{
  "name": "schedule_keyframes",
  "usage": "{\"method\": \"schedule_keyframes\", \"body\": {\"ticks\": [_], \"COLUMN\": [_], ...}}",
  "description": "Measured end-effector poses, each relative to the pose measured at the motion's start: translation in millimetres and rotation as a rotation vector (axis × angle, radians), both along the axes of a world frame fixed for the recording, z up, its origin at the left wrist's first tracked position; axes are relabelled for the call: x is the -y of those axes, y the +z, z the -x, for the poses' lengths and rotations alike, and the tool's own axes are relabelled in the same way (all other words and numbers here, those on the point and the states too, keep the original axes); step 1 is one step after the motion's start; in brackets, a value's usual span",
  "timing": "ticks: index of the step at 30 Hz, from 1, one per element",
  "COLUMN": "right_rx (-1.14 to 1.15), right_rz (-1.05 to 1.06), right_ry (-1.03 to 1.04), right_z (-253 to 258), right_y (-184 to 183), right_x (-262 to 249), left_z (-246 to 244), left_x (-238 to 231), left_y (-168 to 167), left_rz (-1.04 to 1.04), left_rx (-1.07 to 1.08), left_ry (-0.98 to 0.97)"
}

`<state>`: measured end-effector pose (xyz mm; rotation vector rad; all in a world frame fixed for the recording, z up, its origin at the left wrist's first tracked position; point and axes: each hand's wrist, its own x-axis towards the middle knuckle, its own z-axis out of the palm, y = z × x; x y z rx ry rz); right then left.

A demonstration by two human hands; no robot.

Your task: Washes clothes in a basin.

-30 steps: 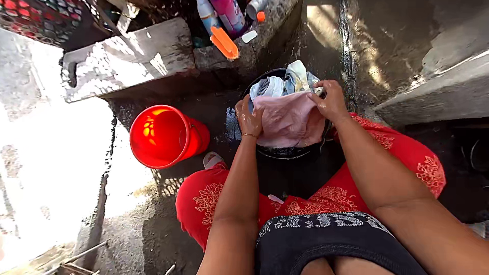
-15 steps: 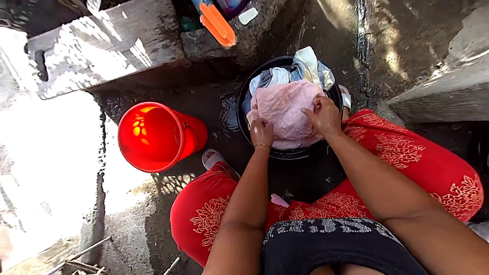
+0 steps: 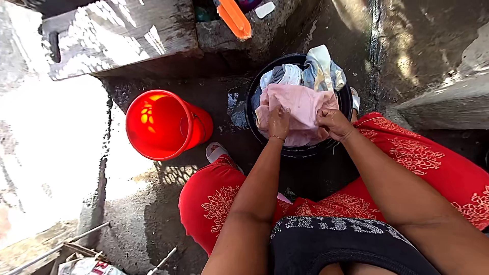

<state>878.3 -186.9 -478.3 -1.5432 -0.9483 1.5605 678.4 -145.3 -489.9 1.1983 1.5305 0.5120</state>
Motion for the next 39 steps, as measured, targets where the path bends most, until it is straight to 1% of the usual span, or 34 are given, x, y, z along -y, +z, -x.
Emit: {"method": "schedule_keyframes", "body": {"ticks": [1, 3, 5, 7, 9, 11, 12, 13, 14, 15, 17, 18, 22, 24, 28, 31, 39], "right_rx": [-0.074, -0.150, -0.180, -0.132, 0.032, 0.307, 0.456, 0.574, 0.660, 0.710, 0.728, 0.702, 0.436, 0.374, 0.358, 0.316, 0.288], "right_rz": [0.014, 0.046, 0.101, 0.161, 0.225, 0.218, 0.190, 0.152, 0.102, 0.042, -0.078, -0.108, -0.132, -0.132, -0.136, -0.137, -0.080], "right_ry": [0.060, 0.186, 0.323, 0.463, 0.614, 0.782, 0.823, 0.804, 0.733, 0.616, 0.411, 0.370, 0.384, 0.392, 0.380, 0.330, 0.291], "right_z": [0.0, -0.1, -0.1, 0.5, 0.6, -1.5, -3.7, -6.1, -7.8, -7.6, -2.5, 0.7, 10.8, 16.4, 22.7, 24.2, 22.4], "right_y": [0.2, 2.1, 6.6, 12.3, 20.8, 28.0, 29.5, 30.9, 33.1, 36.3, 42.1, 42.3, 20.6, 14.7, 16.0, 13.9, 18.8], "right_x": [2.2, 3.7, 3.0, 1.4, -3.1, -11.6, -15.5, -19.0, -21.9, -23.8, -26.1, -26.5, -19.5, -16.5, -15.5, -15.9, -20.7], "left_z": [-2.4, -5.4, -4.2, -2.0, -2.0, -1.7, -1.1, -0.5, 0.1, 0.7, 1.1, 1.1, 1.3, 2.4, 4.0, 3.3, 4.6], "left_x": [0.7, 2.7, 4.2, 4.7, 5.9, 7.7, 9.2, 10.4, 11.7, 12.8, 14.3, 14.9, 16.5, 16.3, 17.5, 17.5, 16.3], "left_y": [-1.4, -9.5, -15.7, -17.5, -14.2, -11.8, -11.1, -9.8, -8.6, -8.5, -8.9, -9.2, -7.6, -6.3, -7.5, -7.7, -4.7], "left_rz": [0.088, 0.243, 0.291, 0.295, 0.315, 0.302, 0.290, 0.283, 0.280, 0.274, 0.271, 0.268, 0.245, 0.224, 0.169, 0.149, 0.189], "left_rx": [0.066, 0.156, 0.198, 0.208, 0.271, 0.361, 0.404, 0.439, 0.467, 0.491, 0.538, 0.564, 0.673, 0.700, 0.691, 0.673, 0.606], "left_ry": [0.010, 0.025, 0.028, 0.048, 0.114, 0.179, 0.210, 0.237, 0.257, 0.273, 0.286, 0.287, 0.274, 0.261, 0.212, 0.194, 0.249]}}
